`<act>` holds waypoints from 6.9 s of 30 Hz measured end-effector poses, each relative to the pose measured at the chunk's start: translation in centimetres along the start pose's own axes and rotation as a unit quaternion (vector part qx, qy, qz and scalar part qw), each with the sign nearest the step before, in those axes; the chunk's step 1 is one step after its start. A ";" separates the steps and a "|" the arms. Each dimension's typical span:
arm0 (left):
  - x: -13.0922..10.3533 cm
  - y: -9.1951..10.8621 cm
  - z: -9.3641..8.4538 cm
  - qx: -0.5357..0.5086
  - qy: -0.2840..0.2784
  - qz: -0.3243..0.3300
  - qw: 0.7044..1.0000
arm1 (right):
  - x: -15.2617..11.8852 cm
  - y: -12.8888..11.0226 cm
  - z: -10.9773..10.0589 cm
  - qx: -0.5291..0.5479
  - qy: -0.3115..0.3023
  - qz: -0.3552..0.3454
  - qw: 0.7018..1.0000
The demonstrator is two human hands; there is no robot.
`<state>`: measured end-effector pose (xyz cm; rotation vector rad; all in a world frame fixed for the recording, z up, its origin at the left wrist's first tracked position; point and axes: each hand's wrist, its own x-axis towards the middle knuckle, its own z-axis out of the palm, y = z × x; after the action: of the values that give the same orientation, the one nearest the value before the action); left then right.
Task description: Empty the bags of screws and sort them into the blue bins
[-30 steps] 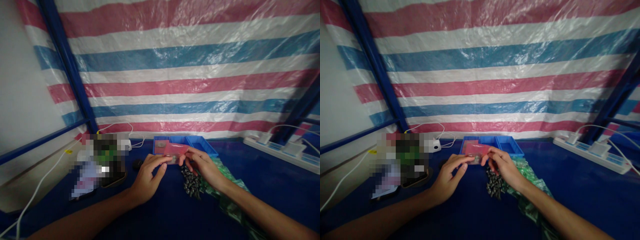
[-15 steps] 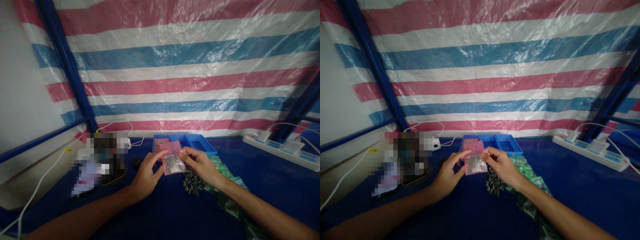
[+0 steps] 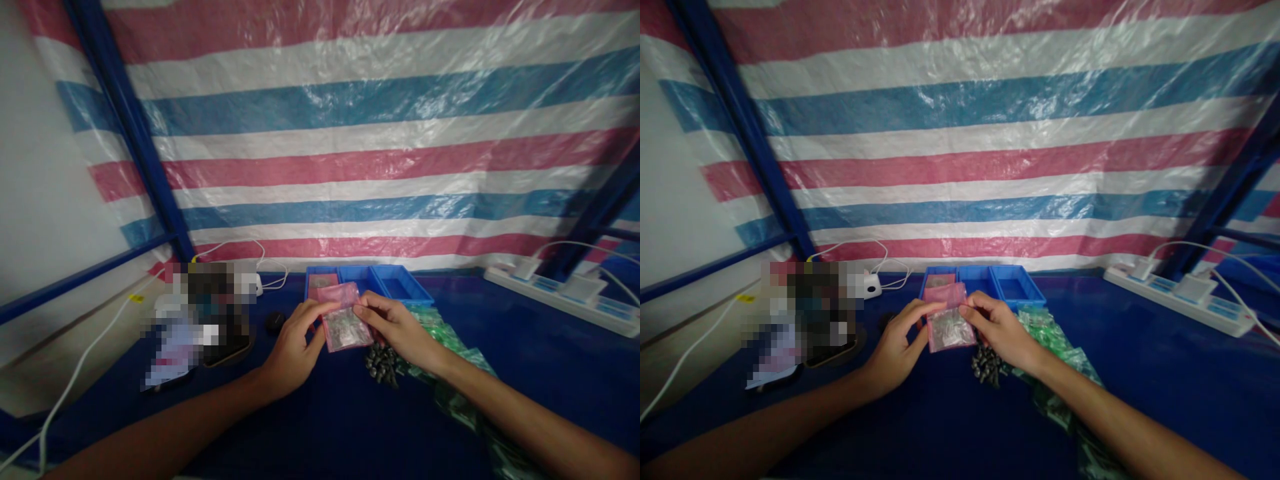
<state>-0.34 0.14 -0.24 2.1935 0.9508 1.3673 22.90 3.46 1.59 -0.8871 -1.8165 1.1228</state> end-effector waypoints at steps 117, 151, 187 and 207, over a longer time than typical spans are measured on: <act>0.2 -0.4 0.2 -0.035 0.007 -0.102 0.994 | -0.2 -1.2 0.1 -0.002 0.026 -0.070 0.997; -0.2 -0.9 0.4 -0.082 0.033 -0.116 0.989 | -0.8 -0.4 0.8 0.010 -0.015 -0.019 1.000; -0.3 -1.2 0.8 -0.141 0.032 -0.131 0.981 | -0.3 0.0 0.3 0.095 -0.073 -0.028 0.992; -0.1 -1.2 0.7 -0.011 -0.010 -0.109 0.994 | -0.5 -0.9 -0.3 0.096 -0.003 -0.006 0.995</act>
<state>-0.15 0.90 -1.33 2.0148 1.1255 1.2449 23.18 2.81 2.40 -0.7597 -1.6832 1.2688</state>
